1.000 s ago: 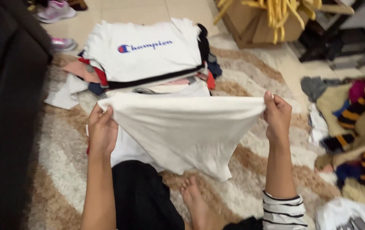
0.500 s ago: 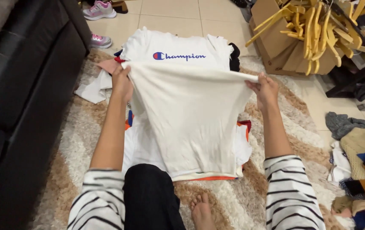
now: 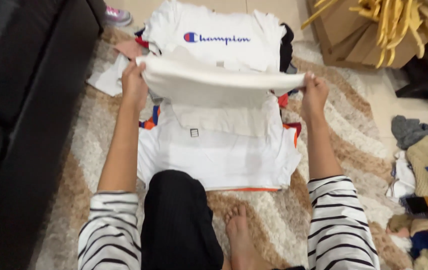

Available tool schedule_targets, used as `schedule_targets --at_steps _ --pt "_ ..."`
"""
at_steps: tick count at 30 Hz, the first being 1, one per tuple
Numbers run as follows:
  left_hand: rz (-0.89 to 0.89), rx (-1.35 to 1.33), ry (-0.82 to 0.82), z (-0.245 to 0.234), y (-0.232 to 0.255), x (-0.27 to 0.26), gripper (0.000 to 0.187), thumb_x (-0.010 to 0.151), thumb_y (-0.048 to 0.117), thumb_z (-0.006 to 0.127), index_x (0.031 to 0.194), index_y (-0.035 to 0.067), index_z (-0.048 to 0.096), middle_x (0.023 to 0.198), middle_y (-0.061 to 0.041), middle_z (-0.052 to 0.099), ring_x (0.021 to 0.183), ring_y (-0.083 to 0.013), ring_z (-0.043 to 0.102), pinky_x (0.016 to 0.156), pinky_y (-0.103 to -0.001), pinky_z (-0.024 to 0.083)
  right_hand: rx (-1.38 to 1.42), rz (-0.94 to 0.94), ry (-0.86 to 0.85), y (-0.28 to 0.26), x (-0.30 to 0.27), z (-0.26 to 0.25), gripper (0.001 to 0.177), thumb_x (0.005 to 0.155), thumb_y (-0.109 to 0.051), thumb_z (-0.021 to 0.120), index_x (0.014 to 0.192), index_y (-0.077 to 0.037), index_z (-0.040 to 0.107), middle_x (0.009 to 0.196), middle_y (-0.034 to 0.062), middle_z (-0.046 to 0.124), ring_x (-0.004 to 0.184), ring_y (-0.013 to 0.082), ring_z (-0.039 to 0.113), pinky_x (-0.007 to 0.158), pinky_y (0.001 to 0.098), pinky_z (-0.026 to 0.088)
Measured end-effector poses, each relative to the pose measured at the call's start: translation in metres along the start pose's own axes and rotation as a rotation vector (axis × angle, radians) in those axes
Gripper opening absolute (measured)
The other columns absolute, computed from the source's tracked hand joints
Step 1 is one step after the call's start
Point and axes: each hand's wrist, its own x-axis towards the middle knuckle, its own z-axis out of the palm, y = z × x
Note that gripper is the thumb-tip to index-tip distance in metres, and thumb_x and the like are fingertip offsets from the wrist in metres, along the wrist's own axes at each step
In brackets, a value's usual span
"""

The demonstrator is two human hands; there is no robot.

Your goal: The person sits on the floor and uses a blue hot glue gun to attach rectangular fabric labels to the chest area of white t-shirts. They handle the shirts and labels by hand, applying glue to the back of the labels before pressing them onto the fabric.

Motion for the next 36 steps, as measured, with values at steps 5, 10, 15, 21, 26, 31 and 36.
schedule_targets --at_steps 5,10,15,21,26,31,36 --pt "-0.167 0.356 0.163 -0.077 -0.091 -0.108 0.032 0.097 0.018 0.065 0.126 0.006 0.063 0.122 -0.014 0.062 0.118 -0.0286 0.058 0.104 -0.048 0.044 -0.512 0.069 -0.047 0.161 -0.038 -0.061 0.025 0.099 -0.035 0.074 0.094 -0.011 0.073 0.071 0.0062 0.063 0.069 0.0204 0.068 0.070 0.0374 0.052" --pt "-0.379 0.658 0.201 -0.165 -0.179 -0.161 0.031 0.097 0.029 0.065 0.124 0.014 0.068 0.116 -0.008 0.064 0.109 -0.0241 0.059 0.093 -0.044 0.047 -0.825 0.306 -0.075 0.229 -0.092 -0.101 0.025 0.095 -0.048 0.071 0.102 -0.024 0.077 0.068 -0.0024 0.071 0.070 0.0151 0.072 0.069 0.0338 0.054" --pt "-0.230 0.690 0.087 -0.123 -0.106 -0.200 0.025 0.103 0.021 0.055 0.122 0.012 0.070 0.083 -0.006 0.061 0.080 -0.0169 0.059 0.075 -0.032 0.048 -0.714 0.199 0.001 0.158 -0.129 -0.095 0.020 0.097 -0.036 0.072 0.099 -0.017 0.077 0.066 0.0038 0.067 0.068 0.0193 0.068 0.069 0.0339 0.052" --pt "-0.227 0.844 0.036 -0.105 -0.066 -0.244 0.024 0.107 0.025 0.054 0.122 0.014 0.069 0.081 -0.007 0.062 0.078 -0.0206 0.057 0.075 -0.037 0.046 -0.847 0.113 0.050 0.146 -0.179 -0.119 0.023 0.098 -0.032 0.073 0.101 -0.009 0.076 0.071 0.0165 0.064 0.070 0.0302 0.063 0.066 0.0441 0.049" --pt "-0.343 0.782 0.074 -0.098 -0.078 -0.251 0.047 0.104 0.012 0.051 0.150 0.010 0.044 0.143 -0.039 0.043 0.127 -0.0458 0.054 0.105 -0.054 0.044 -0.956 0.338 -0.029 0.196 -0.195 -0.132 0.030 0.096 -0.043 0.069 0.121 -0.027 0.068 0.095 0.0079 0.071 0.094 0.0307 0.070 0.083 0.0439 0.053" --pt "-0.033 0.732 -0.009 -0.068 -0.038 -0.228 0.040 0.101 0.003 0.054 0.140 0.010 0.057 0.134 -0.030 0.057 0.109 -0.0359 0.063 0.097 -0.046 0.049 -0.659 0.116 0.032 0.144 -0.170 -0.107 0.045 0.092 -0.019 0.073 0.135 -0.020 0.060 0.082 0.0062 0.056 0.083 0.0247 0.060 0.077 0.0386 0.049" --pt "0.099 0.592 -0.019 -0.035 0.016 -0.211 0.028 0.105 0.005 0.049 0.120 0.014 0.072 0.104 -0.006 0.066 0.078 -0.0091 0.056 0.064 -0.018 0.056 -0.344 -0.115 0.030 0.054 -0.145 -0.088 0.023 0.096 -0.005 0.068 0.116 -0.014 0.072 0.073 -0.0020 0.052 0.067 0.0077 0.053 0.063 0.0203 0.043"
